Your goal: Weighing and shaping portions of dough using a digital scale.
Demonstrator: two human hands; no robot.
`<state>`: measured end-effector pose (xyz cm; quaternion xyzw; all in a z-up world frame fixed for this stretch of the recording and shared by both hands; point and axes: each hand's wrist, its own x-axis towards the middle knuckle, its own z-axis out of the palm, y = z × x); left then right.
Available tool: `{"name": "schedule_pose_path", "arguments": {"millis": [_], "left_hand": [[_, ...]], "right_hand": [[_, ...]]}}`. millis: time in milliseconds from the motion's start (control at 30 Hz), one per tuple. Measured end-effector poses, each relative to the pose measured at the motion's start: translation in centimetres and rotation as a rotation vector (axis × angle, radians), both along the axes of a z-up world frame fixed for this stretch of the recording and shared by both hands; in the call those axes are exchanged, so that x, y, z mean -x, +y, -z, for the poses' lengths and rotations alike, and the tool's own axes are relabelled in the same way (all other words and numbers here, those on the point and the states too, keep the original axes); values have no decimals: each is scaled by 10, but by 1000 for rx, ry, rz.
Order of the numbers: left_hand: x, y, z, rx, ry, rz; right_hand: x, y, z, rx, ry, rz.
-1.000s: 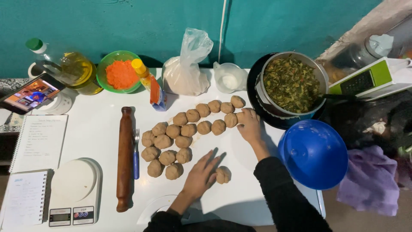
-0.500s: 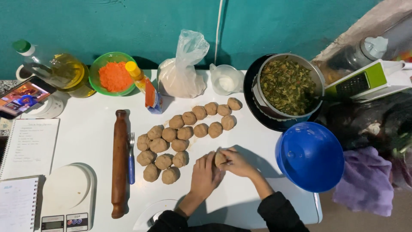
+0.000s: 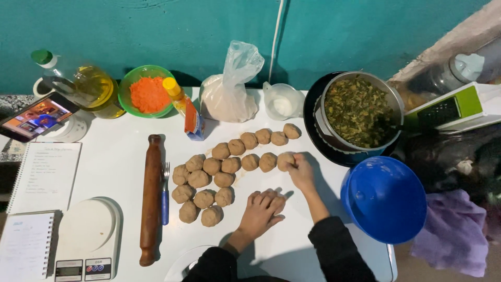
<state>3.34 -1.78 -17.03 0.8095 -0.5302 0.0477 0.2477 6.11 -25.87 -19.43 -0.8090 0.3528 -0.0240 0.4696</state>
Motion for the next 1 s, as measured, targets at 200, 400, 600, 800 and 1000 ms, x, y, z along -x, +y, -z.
{"name": "schedule_pose_path", "arguments": {"millis": [200,400,600,800,1000], "left_hand": [[-1,-18,-9,82,154,-93],[2,-24,-12,6,323,-126],[2,-14,-29,191,455,-184],[8,15,7,101,162,-58],[-2,19,-26,91,245,-144]], "right_hand": [[68,3,20,-407,-42,-352],[0,21,-28,32,-73,-275],[-32,52,-43,330,-236,-431],[0,55,-32,-105,82,-373],[-13,37,-10,122,-247,-617]]}}
